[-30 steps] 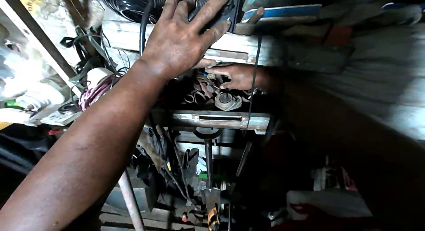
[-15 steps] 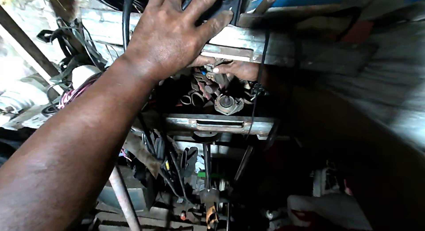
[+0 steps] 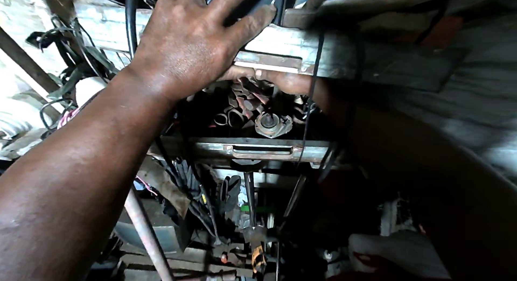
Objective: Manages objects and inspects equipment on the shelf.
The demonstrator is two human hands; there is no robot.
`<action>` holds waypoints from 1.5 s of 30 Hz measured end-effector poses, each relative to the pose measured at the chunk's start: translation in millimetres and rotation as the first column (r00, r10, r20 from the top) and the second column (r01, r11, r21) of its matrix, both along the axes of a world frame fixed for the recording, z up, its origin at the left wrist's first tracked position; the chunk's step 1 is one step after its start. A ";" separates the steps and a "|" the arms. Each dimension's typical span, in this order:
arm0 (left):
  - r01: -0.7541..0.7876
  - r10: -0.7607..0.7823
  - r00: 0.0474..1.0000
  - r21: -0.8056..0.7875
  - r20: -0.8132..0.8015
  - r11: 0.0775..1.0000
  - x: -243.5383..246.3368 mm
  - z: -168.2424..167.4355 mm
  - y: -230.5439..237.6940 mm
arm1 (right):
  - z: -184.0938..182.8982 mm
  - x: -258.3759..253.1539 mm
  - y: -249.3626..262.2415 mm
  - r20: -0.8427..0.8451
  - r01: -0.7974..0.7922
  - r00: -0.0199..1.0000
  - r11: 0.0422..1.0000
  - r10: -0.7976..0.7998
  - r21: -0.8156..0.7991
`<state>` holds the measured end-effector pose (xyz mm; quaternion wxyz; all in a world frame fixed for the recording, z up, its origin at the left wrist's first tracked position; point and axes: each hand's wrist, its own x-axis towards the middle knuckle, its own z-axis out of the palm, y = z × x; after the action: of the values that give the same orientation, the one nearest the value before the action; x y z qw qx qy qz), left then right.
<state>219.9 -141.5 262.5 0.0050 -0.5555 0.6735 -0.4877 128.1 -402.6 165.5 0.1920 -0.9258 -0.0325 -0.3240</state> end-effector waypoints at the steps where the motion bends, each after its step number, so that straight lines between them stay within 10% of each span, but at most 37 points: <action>1: -0.002 0.002 1.000 0.002 0.002 1.000 0.4 -0.5 -0.1 | 2.6 -2.4 -0.2 -0.048 0.028 0.998 0.999 -0.029 -0.021; 8: -0.023 0.023 1.000 0.020 -0.010 1.000 -1.2 1.0 0.5 | 14.6 -19.3 31.1 -0.303 -0.206 0.929 0.977 0.213 0.054; 15: -0.013 0.013 1.000 0.010 0.018 1.000 -0.5 1.5 0.7 | 13.1 -10.8 41.0 -0.401 -0.209 0.910 0.953 0.106 -0.221; 27: -0.022 0.022 1.000 0.007 0.006 1.000 -1.9 0.9 0.4 | -11.2 6.5 9.6 0.137 0.330 0.944 0.819 -0.301 -0.469; 35: -0.041 0.041 0.999 0.020 0.012 0.999 -2.5 0.0 1.4 | 6.6 0.7 45.1 -0.243 -0.240 0.951 0.951 0.190 -0.195; 45: -0.026 0.026 1.000 0.006 0.011 1.000 -0.4 -0.5 0.4 | 18.0 24.1 48.6 -0.359 0.000 0.924 0.938 -0.133 -0.348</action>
<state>219.5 -141.2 262.0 0.0166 -0.5616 0.6678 -0.4883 152.2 -354.0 183.5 0.0200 -0.9903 -0.0185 -0.1359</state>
